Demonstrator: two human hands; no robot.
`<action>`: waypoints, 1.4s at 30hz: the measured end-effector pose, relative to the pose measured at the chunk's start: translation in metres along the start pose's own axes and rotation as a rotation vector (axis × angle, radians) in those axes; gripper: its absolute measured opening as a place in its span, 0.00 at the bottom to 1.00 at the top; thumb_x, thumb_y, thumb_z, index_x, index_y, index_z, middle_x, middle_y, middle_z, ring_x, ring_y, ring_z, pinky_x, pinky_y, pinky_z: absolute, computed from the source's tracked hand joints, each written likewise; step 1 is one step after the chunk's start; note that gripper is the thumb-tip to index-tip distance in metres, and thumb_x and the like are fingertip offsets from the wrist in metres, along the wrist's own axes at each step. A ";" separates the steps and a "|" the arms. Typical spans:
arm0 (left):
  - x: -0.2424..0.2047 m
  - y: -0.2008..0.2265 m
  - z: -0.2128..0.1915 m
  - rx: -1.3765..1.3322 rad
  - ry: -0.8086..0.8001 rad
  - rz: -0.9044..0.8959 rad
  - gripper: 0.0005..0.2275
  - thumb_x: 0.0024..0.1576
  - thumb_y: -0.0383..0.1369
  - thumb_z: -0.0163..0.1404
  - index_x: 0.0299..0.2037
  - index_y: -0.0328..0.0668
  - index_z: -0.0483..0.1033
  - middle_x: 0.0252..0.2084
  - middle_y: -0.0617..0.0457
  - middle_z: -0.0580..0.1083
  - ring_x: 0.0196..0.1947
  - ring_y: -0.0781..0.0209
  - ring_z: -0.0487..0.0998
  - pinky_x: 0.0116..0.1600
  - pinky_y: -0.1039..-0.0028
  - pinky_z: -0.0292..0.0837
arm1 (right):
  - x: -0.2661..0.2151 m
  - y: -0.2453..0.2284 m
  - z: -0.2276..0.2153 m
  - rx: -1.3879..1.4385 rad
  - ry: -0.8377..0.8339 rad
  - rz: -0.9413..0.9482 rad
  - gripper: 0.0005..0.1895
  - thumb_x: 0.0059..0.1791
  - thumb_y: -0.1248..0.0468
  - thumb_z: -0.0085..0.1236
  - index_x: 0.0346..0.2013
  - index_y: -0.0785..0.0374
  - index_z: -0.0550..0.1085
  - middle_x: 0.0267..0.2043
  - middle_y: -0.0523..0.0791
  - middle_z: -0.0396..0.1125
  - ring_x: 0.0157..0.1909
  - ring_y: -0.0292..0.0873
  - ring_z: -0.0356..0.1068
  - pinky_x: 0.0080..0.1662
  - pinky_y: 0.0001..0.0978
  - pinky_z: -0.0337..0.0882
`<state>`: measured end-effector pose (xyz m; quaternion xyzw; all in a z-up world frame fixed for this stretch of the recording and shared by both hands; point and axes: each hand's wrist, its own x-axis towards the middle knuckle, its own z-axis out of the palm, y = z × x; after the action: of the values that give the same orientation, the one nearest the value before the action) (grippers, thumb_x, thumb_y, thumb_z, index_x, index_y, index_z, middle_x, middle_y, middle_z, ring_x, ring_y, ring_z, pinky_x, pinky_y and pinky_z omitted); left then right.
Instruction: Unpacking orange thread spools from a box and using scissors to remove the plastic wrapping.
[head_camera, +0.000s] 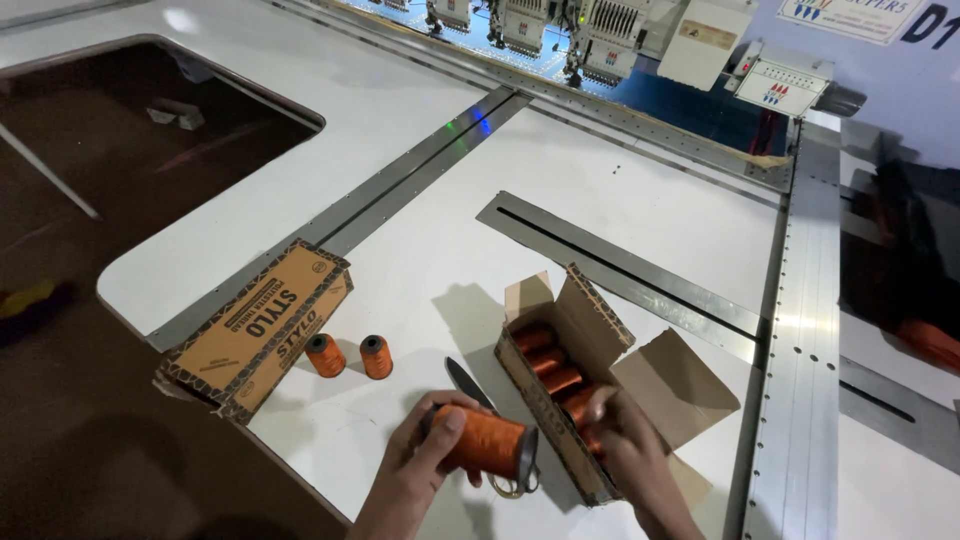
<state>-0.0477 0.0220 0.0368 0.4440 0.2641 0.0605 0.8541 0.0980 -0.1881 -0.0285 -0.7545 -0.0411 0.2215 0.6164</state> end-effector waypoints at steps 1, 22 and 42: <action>0.002 -0.002 -0.003 0.004 -0.001 -0.002 0.14 0.58 0.35 0.51 0.48 0.30 0.77 0.44 0.34 0.74 0.39 0.43 0.73 0.35 0.62 0.72 | 0.004 0.022 -0.001 0.003 0.002 0.002 0.16 0.44 0.83 0.37 0.34 0.60 0.67 0.35 0.50 0.69 0.35 0.46 0.64 0.38 0.36 0.61; 0.057 -0.091 0.022 0.178 0.035 0.074 0.16 0.57 0.35 0.55 0.55 0.44 0.76 0.54 0.50 0.82 0.55 0.64 0.82 0.60 0.75 0.78 | -0.006 0.008 0.039 0.560 0.089 0.146 0.21 0.47 0.72 0.60 0.55 0.75 0.76 0.45 0.58 0.75 0.47 0.52 0.72 0.53 0.41 0.70; 0.223 -0.061 -0.164 1.512 0.357 0.534 0.23 0.58 0.30 0.52 0.64 0.50 0.65 0.68 0.42 0.64 0.68 0.37 0.59 0.66 0.45 0.60 | 0.112 0.039 0.006 -0.592 0.342 -0.003 0.38 0.44 0.40 0.55 0.63 0.57 0.65 0.60 0.53 0.70 0.61 0.58 0.68 0.60 0.48 0.66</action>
<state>0.0517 0.1795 -0.1763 0.9311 0.2509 0.1374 0.2261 0.1882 -0.1545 -0.0981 -0.9270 -0.0005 0.0693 0.3687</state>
